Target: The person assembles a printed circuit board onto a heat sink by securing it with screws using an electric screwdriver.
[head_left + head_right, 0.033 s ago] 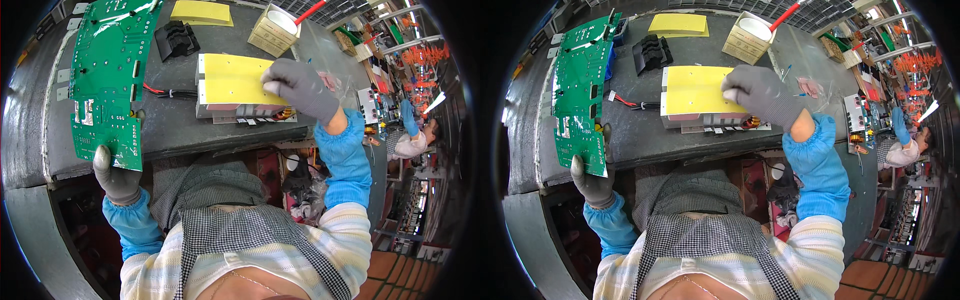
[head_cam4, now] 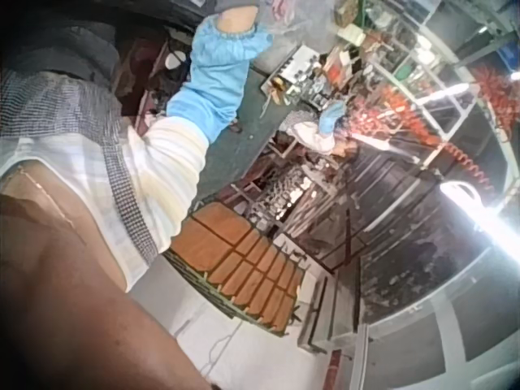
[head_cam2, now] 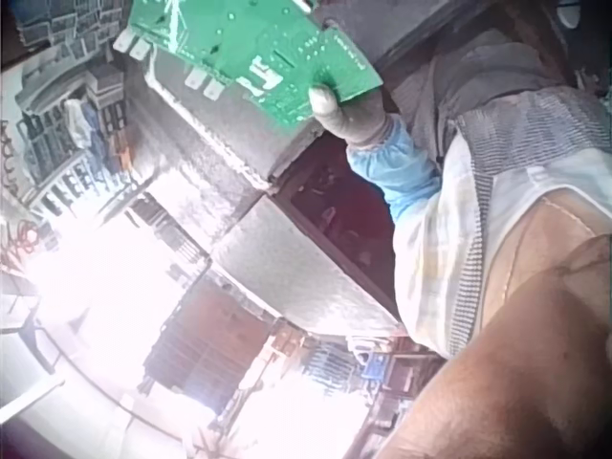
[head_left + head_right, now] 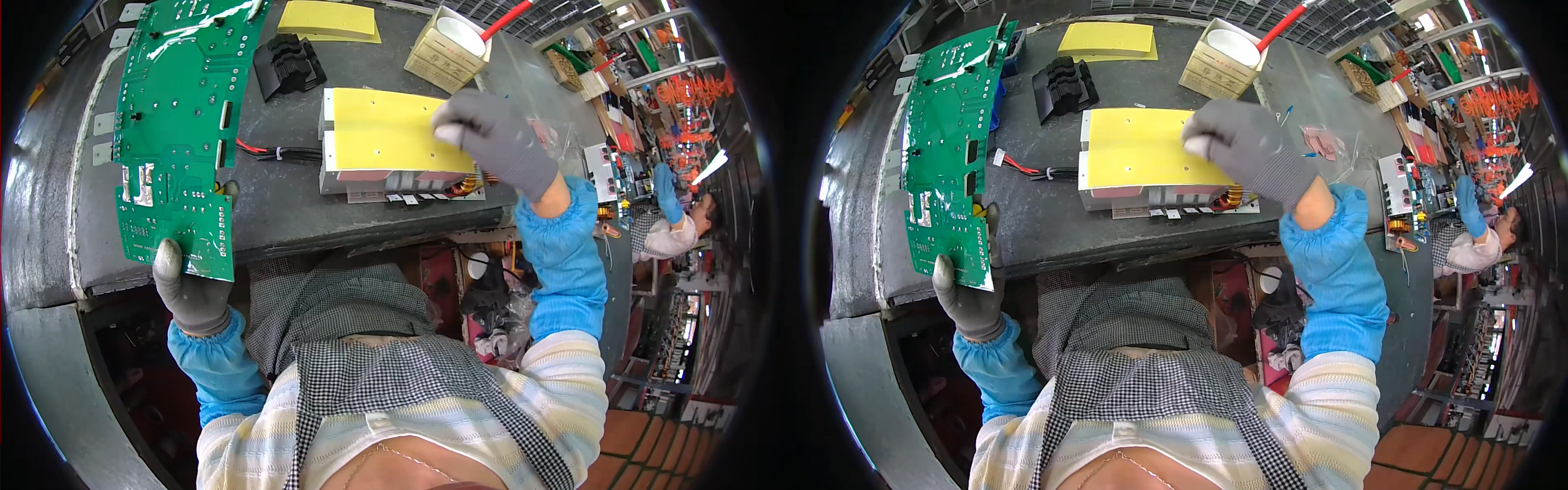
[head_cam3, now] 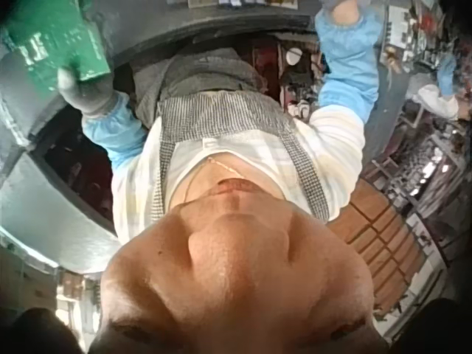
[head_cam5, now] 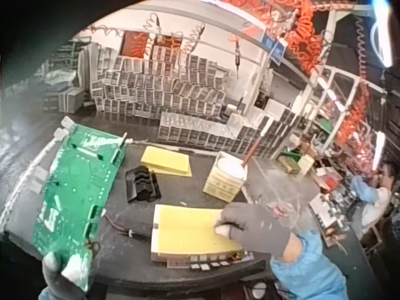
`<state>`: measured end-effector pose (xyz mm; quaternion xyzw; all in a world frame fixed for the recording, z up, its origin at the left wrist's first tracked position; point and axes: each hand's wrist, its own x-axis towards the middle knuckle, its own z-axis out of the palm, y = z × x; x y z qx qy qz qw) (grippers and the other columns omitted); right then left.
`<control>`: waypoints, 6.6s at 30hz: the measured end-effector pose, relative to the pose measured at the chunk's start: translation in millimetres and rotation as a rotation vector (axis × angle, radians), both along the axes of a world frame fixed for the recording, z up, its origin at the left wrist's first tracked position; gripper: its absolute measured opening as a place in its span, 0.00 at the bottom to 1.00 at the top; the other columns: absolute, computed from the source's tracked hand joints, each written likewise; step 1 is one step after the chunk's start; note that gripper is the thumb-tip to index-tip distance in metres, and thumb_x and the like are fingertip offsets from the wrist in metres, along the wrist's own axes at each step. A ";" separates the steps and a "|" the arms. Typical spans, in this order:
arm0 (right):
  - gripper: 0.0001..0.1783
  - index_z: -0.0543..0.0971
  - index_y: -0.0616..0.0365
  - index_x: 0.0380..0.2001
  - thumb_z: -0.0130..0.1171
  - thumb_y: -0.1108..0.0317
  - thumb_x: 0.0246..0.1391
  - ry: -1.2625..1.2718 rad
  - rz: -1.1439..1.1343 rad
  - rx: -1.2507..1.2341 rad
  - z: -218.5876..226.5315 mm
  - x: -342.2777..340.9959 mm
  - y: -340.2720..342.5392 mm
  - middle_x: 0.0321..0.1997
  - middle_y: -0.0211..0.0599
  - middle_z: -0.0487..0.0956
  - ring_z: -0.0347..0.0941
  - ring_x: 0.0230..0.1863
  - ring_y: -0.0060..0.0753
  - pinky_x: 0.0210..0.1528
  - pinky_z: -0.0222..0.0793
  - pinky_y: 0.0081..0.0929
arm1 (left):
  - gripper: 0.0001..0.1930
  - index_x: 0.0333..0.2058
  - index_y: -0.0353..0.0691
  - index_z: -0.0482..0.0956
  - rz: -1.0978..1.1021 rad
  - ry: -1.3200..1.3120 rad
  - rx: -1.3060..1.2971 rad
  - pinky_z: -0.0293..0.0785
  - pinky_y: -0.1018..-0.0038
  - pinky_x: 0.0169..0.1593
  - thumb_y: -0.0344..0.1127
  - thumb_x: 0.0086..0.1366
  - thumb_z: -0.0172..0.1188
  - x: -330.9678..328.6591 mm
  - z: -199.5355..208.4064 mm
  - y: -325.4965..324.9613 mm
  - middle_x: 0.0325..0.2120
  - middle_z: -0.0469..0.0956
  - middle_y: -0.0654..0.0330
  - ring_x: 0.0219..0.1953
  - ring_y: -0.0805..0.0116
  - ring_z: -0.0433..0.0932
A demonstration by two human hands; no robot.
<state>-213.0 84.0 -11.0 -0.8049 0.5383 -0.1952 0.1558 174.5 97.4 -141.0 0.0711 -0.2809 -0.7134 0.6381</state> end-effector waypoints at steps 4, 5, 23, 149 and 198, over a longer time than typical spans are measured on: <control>0.08 0.84 0.57 0.36 0.62 0.65 0.57 -0.127 -0.185 -0.069 -1.8 -12.8 -14.4 0.31 0.39 0.83 0.80 0.33 0.36 0.38 0.75 0.32 | 0.39 0.69 0.34 0.54 -0.008 -0.011 -0.012 0.72 0.57 0.66 0.39 0.65 0.63 -5.8 0.9 -2.1 0.63 0.66 0.40 0.64 0.41 0.68; 0.08 0.84 0.57 0.36 0.62 0.65 0.58 -0.083 -0.176 -0.072 -3.5 -12.2 -18.2 0.32 0.40 0.83 0.80 0.33 0.37 0.38 0.75 0.33 | 0.40 0.69 0.33 0.54 -0.036 -0.023 -0.014 0.70 0.55 0.67 0.40 0.64 0.64 -8.4 4.4 -2.4 0.62 0.67 0.40 0.63 0.41 0.70; 0.12 0.84 0.52 0.39 0.59 0.58 0.61 0.371 -0.212 -0.088 -9.4 3.1 -29.6 0.39 0.37 0.83 0.80 0.42 0.45 0.47 0.75 0.41 | 0.46 0.67 0.29 0.57 -0.053 -0.136 0.072 0.67 0.52 0.68 0.44 0.57 0.70 -22.7 12.9 2.7 0.58 0.72 0.40 0.58 0.42 0.76; 0.08 0.81 0.62 0.41 0.55 0.72 0.63 -0.738 0.413 0.121 82.0 22.4 -39.5 0.36 0.35 0.83 0.78 0.34 0.20 0.34 0.73 0.18 | 0.48 0.67 0.30 0.59 -0.326 -0.093 0.257 0.79 0.51 0.56 0.40 0.50 0.71 -4.8 24.5 21.9 0.60 0.71 0.42 0.56 0.46 0.77; 0.20 0.72 0.48 0.53 0.54 0.71 0.56 0.787 0.373 -0.238 10.7 67.5 -77.2 0.28 0.36 0.77 0.79 0.36 0.44 0.37 0.74 0.39 | 0.38 0.66 0.33 0.59 -0.032 -0.129 0.156 0.87 0.62 0.42 0.47 0.65 0.61 30.6 2.0 11.2 0.56 0.72 0.37 0.48 0.40 0.81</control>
